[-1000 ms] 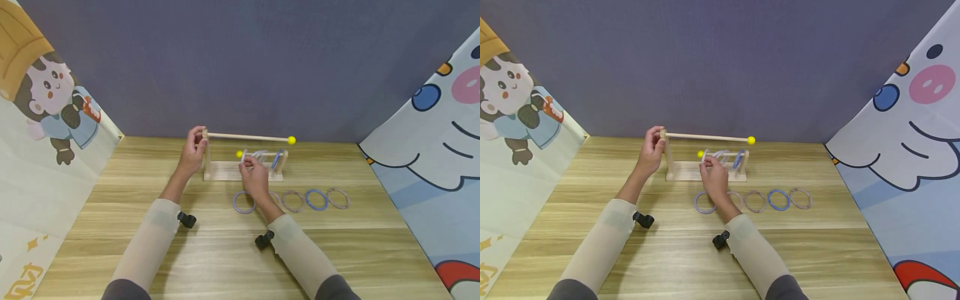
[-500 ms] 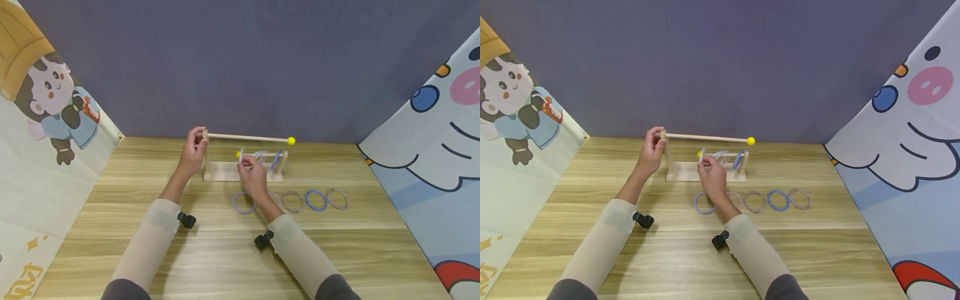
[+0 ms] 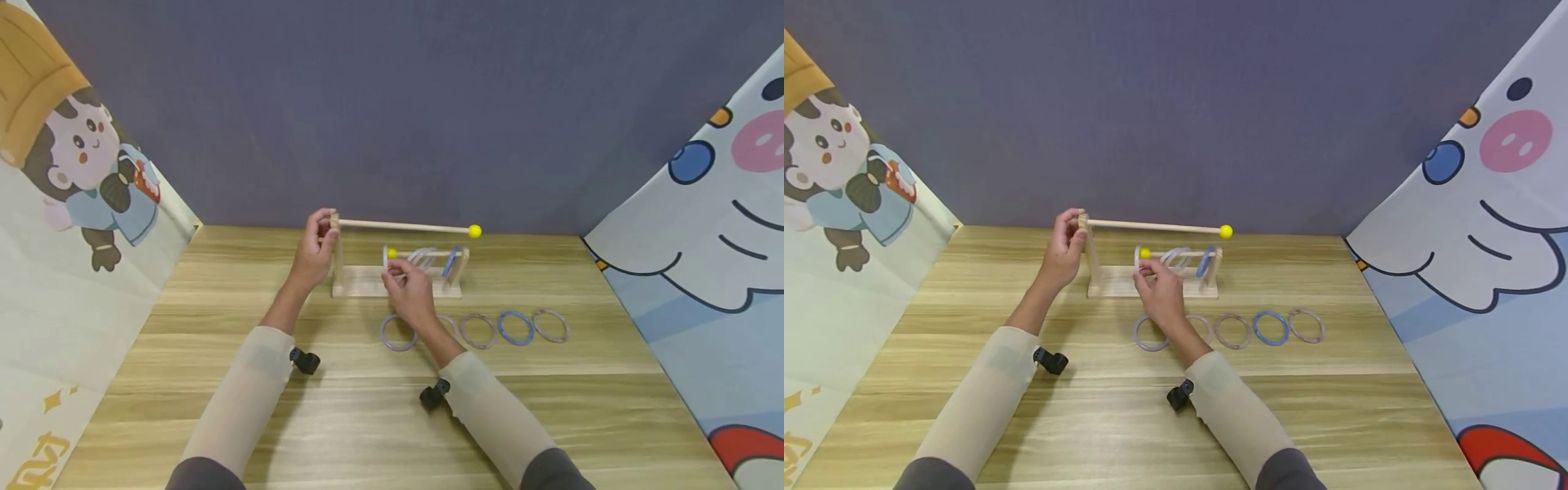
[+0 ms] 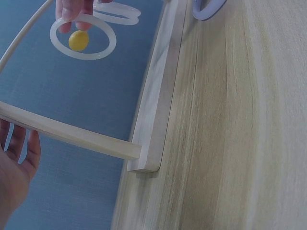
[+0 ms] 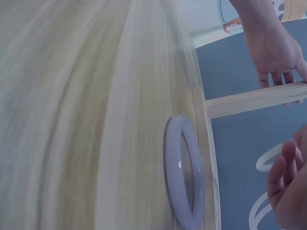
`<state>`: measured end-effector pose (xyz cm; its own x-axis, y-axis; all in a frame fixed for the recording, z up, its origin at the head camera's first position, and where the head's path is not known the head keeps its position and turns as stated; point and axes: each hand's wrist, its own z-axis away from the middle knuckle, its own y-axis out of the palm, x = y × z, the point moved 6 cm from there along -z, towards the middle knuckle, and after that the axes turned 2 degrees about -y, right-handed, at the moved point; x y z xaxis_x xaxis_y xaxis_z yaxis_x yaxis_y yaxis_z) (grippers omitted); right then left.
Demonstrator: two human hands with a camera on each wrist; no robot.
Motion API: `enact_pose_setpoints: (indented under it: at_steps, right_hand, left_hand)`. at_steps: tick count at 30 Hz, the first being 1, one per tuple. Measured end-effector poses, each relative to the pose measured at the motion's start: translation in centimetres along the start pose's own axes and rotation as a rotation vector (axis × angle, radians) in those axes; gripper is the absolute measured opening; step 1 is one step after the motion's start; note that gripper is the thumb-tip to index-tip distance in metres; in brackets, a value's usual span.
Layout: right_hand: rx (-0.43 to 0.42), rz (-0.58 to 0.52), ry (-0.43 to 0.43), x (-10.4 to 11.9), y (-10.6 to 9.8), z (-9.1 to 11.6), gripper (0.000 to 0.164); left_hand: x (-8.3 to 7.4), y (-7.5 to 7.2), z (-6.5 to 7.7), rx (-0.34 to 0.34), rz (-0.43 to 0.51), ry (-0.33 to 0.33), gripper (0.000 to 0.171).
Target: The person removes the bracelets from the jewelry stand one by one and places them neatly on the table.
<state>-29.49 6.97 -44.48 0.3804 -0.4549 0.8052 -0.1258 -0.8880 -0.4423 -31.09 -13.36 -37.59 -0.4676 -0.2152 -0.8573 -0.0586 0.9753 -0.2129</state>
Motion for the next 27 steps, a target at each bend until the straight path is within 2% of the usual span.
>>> enact_pose_setpoints:
  at_steps: [9,14,20,27]
  right_hand:
    - [0.064,-0.019,-0.102,0.6,-0.5,0.9,0.022]
    - [0.114,-0.002,-0.164,0.9,-0.7,1.6,0.019]
    - [0.209,0.038,-0.28,1.6,-0.6,2.8,0.02]
    - [0.364,0.083,-0.362,2.7,-0.3,4.4,0.019]
  left_hand:
    - [-0.1,0.1,0.0,0.009,-0.012,0.021,0.036]
    - [0.1,0.1,0.0,0.008,-0.011,0.006,0.036]
    - [0.0,0.1,0.0,-0.003,-0.019,-0.017,0.036]
    - [-0.2,0.1,0.0,-0.004,-0.015,-0.02,0.037]
